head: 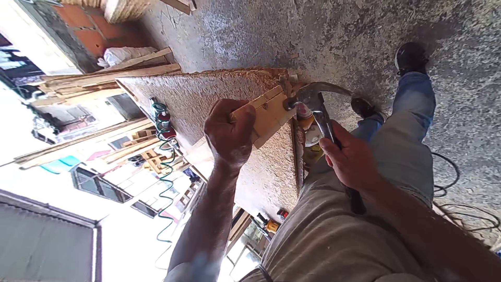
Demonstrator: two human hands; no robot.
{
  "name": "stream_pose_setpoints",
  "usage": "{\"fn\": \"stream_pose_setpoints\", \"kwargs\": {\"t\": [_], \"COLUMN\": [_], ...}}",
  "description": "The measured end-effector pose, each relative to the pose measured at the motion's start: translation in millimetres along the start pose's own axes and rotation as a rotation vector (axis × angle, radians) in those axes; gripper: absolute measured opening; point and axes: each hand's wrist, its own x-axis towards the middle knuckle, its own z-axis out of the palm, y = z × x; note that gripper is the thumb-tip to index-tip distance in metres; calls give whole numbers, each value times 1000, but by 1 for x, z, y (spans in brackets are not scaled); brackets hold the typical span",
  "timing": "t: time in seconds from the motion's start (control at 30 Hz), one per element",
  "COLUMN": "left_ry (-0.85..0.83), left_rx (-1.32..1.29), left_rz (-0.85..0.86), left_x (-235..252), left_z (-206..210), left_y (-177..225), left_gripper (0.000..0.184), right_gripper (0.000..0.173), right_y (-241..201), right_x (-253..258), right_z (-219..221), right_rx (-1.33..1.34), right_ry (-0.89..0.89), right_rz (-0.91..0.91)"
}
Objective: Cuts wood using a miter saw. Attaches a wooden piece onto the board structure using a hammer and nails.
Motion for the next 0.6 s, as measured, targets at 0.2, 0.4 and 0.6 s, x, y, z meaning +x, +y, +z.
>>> {"fn": "stream_pose_setpoints", "kwargs": {"t": [0.2,0.4,0.6], "left_ry": [1,34,85], "left_rx": [34,23,-59], "left_rz": [-24,14,27], "left_x": [0,0,-2], "left_z": [0,2,5], "left_y": [0,-4,-8], "left_gripper": [19,23,57], "right_gripper": [42,52,51], "right_y": [-12,-24,-36], "right_x": [32,9,-31], "right_z": [1,0,10], "right_rx": [18,-17,-194], "right_ry": [-14,36,-18], "right_rz": [0,-78,-331]}}
